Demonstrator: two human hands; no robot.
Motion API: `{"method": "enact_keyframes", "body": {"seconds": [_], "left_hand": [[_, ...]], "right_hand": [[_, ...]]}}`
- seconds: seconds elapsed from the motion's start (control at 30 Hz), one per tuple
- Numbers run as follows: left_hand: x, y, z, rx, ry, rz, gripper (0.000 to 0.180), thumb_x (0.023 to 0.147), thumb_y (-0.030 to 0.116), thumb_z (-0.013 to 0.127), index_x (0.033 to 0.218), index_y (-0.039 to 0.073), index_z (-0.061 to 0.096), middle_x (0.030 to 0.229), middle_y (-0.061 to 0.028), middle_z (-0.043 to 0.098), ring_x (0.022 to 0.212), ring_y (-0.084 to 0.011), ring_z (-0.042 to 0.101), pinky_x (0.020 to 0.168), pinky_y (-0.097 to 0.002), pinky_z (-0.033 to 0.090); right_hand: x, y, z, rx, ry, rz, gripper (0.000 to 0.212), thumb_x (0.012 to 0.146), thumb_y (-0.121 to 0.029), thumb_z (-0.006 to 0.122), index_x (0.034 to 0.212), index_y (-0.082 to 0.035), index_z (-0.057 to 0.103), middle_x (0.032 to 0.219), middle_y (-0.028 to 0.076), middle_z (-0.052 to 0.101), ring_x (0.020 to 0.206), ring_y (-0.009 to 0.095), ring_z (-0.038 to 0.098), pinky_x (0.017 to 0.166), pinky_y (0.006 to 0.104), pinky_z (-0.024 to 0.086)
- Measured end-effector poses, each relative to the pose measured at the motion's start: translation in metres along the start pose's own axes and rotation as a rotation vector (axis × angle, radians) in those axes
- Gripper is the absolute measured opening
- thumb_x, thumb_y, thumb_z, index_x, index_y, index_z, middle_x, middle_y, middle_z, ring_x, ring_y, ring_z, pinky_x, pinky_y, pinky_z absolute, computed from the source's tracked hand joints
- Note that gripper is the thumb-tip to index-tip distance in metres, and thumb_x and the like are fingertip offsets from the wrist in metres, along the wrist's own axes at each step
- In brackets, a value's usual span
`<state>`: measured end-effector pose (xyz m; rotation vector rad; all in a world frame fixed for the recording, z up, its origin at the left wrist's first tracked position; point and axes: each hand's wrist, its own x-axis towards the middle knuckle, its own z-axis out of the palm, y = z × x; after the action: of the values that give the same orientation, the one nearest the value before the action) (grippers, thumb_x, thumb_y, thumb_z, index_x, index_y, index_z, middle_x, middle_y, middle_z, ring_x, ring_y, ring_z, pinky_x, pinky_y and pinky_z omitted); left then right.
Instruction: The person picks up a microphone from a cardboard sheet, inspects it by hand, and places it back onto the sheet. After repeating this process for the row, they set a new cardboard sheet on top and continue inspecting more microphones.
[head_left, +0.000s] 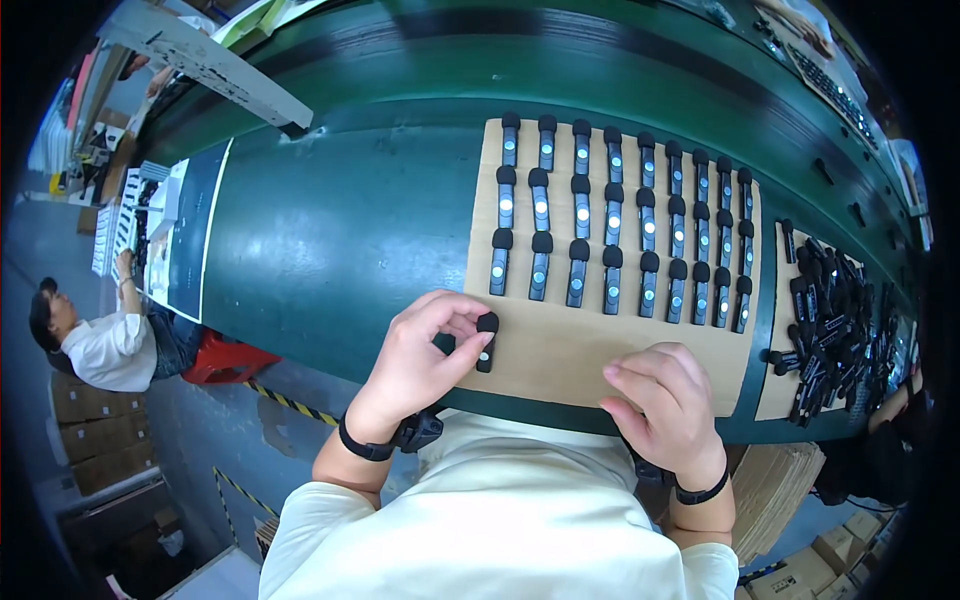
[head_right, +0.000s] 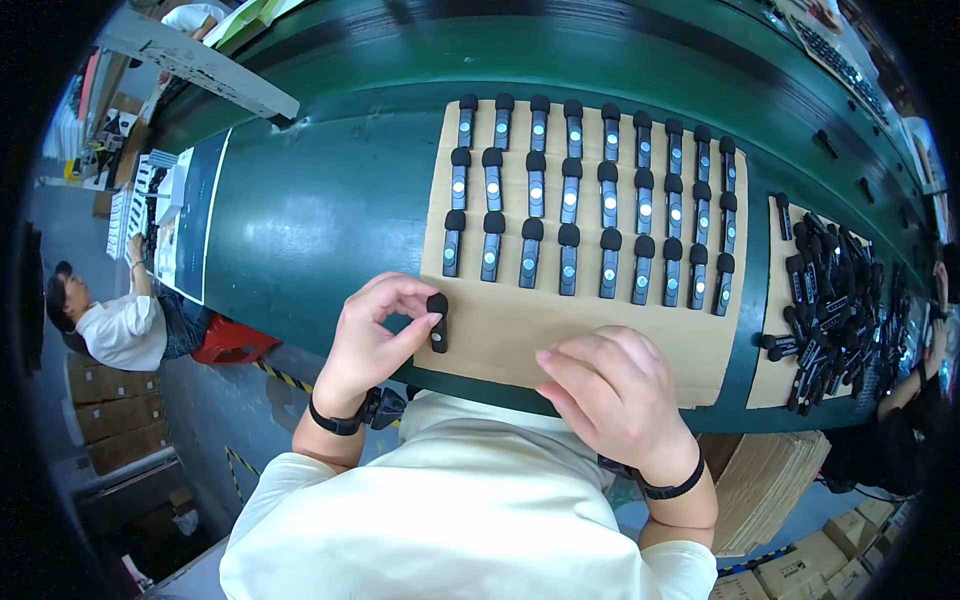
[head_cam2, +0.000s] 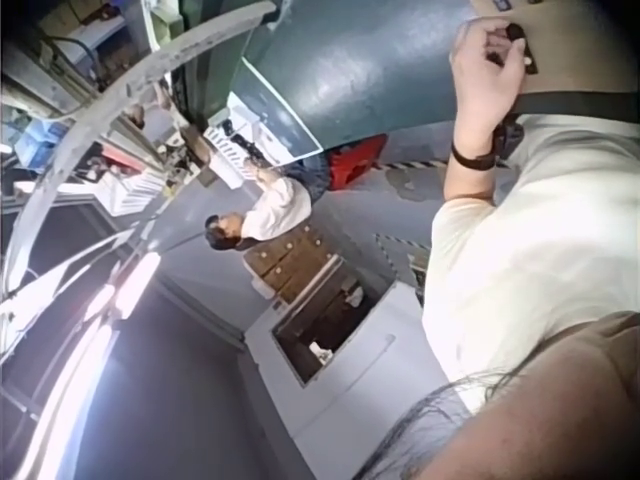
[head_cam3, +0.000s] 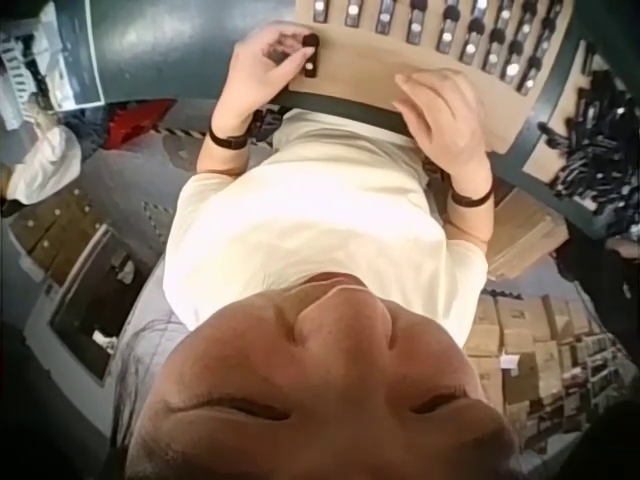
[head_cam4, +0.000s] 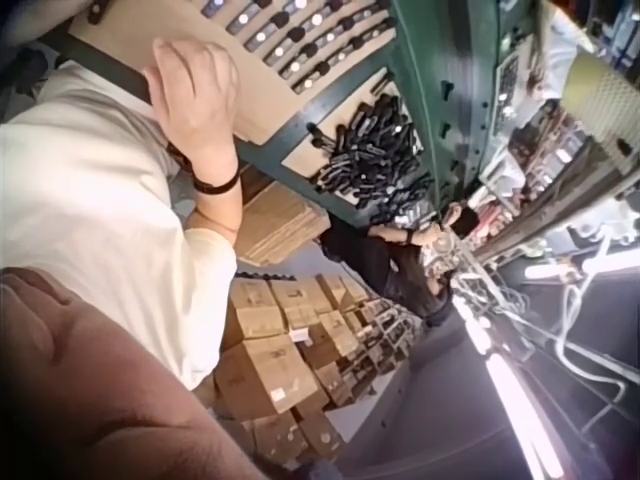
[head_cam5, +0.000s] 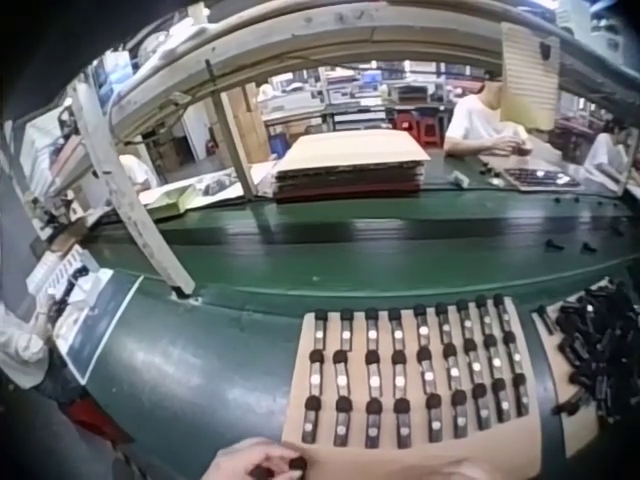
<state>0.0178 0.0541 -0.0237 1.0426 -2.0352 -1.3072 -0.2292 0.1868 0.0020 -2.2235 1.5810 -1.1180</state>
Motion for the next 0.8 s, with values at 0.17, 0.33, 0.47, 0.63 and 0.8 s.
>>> {"method": "enact_keyframes", "body": {"seconds": [0.17, 0.33, 0.47, 0.63, 0.8], "left_hand": [[0.007, 0.004, 0.000, 0.102, 0.002, -0.009, 0.024, 0.077, 0.000, 0.074, 0.100, 0.002, 0.067, 0.084, -0.0067, 0.066, 0.072, -0.0139, 0.065, 0.068, -0.0262, 0.053], [0.009, 0.002, 0.000, 0.198, 0.013, -0.011, 0.023, 0.075, 0.003, 0.076, 0.096, 0.003, 0.067, 0.081, -0.0055, 0.065, 0.069, -0.0151, 0.061, 0.065, -0.0274, 0.051], [0.012, -0.002, 0.001, 0.247, 0.036, 0.025, 0.021, 0.075, 0.004, 0.077, 0.092, 0.004, 0.066, 0.081, -0.0058, 0.065, 0.069, -0.0163, 0.060, 0.065, -0.0289, 0.050], [0.015, -0.004, -0.002, 0.257, 0.033, 0.052, 0.020, 0.075, 0.005, 0.077, 0.090, 0.003, 0.065, 0.081, -0.0054, 0.063, 0.069, -0.0160, 0.058, 0.065, -0.0292, 0.049], [0.017, -0.010, -0.009, 0.166, 0.042, 0.030, 0.017, 0.077, 0.003, 0.075, 0.090, 0.002, 0.064, 0.081, -0.0052, 0.062, 0.070, -0.0154, 0.058, 0.065, -0.0281, 0.047]], "right_hand": [[0.000, 0.002, -0.002, -0.009, -0.001, 0.005, 0.033, 0.071, -0.007, 0.077, 0.101, -0.004, 0.064, 0.094, 0.009, 0.063, 0.079, 0.027, 0.059, 0.067, 0.0364, 0.049], [-0.003, 0.005, -0.007, -0.030, 0.009, 0.016, 0.032, 0.071, -0.005, 0.076, 0.100, -0.004, 0.064, 0.093, 0.010, 0.062, 0.079, 0.028, 0.059, 0.067, 0.0363, 0.049], [-0.005, 0.008, -0.014, -0.069, 0.012, 0.036, 0.032, 0.070, -0.004, 0.076, 0.100, -0.003, 0.064, 0.093, 0.011, 0.062, 0.079, 0.028, 0.059, 0.068, 0.0366, 0.049], [-0.007, 0.019, -0.044, -0.172, 0.007, 0.075, 0.030, 0.071, -0.002, 0.074, 0.099, -0.003, 0.064, 0.094, 0.011, 0.062, 0.080, 0.029, 0.060, 0.070, 0.0386, 0.049], [-0.010, 0.041, -0.089, -0.326, 0.044, 0.147, 0.028, 0.073, 0.001, 0.070, 0.100, -0.001, 0.063, 0.094, 0.013, 0.062, 0.082, 0.030, 0.060, 0.074, 0.0382, 0.049]]}}
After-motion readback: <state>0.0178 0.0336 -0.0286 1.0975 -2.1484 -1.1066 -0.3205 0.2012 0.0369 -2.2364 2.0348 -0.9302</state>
